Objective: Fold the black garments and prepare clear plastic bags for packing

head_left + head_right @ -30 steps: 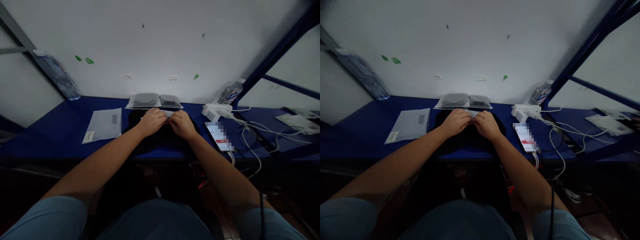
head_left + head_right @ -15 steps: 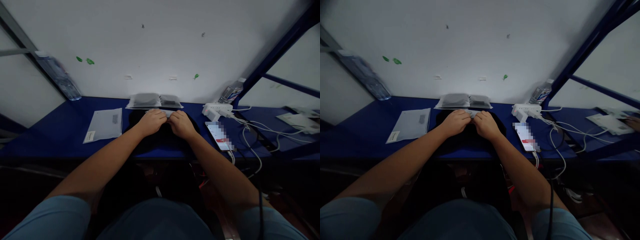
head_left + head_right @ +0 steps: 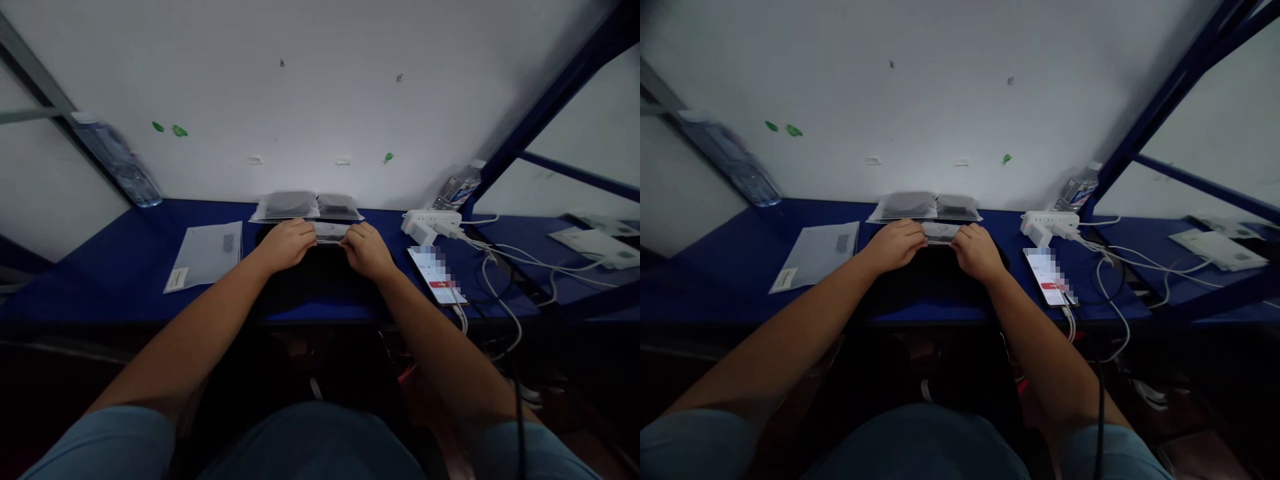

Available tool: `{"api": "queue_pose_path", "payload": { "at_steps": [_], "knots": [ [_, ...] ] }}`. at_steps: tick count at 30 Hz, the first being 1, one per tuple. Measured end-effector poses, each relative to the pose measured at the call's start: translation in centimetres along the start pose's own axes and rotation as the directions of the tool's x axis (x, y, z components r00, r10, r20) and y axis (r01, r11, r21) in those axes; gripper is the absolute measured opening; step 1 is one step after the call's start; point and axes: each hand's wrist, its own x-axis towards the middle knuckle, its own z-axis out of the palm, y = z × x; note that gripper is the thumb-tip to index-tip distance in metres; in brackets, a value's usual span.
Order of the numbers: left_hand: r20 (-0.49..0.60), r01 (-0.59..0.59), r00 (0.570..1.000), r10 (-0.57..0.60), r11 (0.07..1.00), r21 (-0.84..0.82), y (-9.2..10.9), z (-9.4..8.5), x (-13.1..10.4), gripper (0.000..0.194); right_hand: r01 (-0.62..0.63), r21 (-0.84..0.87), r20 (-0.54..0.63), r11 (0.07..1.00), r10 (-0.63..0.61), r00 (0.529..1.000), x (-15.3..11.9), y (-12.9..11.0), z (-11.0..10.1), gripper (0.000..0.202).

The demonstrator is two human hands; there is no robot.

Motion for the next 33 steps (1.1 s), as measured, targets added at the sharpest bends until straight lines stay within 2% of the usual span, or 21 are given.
{"api": "queue_pose_path", "payload": {
  "at_steps": [10,15,22,27,30,33],
  "knots": [
    [0.054,0.039,0.998,-0.036,0.997,-0.065,-1.0,-1.6,-0.5,0.021,-0.03,0.059,-0.048,0.998,0.033,0.998,0.0,0.5,-0.2,0.014],
    [0.081,0.12,0.99,-0.115,0.99,-0.068,-1.5,-2.1,-0.8,0.02,-0.061,0.104,-0.082,0.993,0.069,0.994,-0.2,1.0,-0.1,0.014],
    [0.117,0.167,0.981,-0.157,0.983,-0.081,-2.4,-2.9,-1.1,0.018,-0.07,0.167,-0.085,0.984,0.085,0.993,-0.2,1.1,0.1,0.013],
    [0.111,0.201,0.976,-0.19,0.974,-0.106,-2.0,-3.2,-1.1,0.017,-0.089,0.205,-0.096,0.975,0.11,0.989,-0.3,0.9,0.1,0.012],
    [0.119,0.204,0.974,-0.191,0.973,-0.11,-1.4,-2.8,-0.8,0.036,-0.073,0.226,-0.099,0.971,0.097,0.99,-0.2,0.4,0.4,0.012],
    [0.184,0.192,0.968,-0.169,0.974,-0.117,-1.1,-2.0,-0.7,0.05,-0.037,0.236,-0.106,0.971,0.063,0.992,-0.1,-0.1,0.7,0.012]
  ]
}}
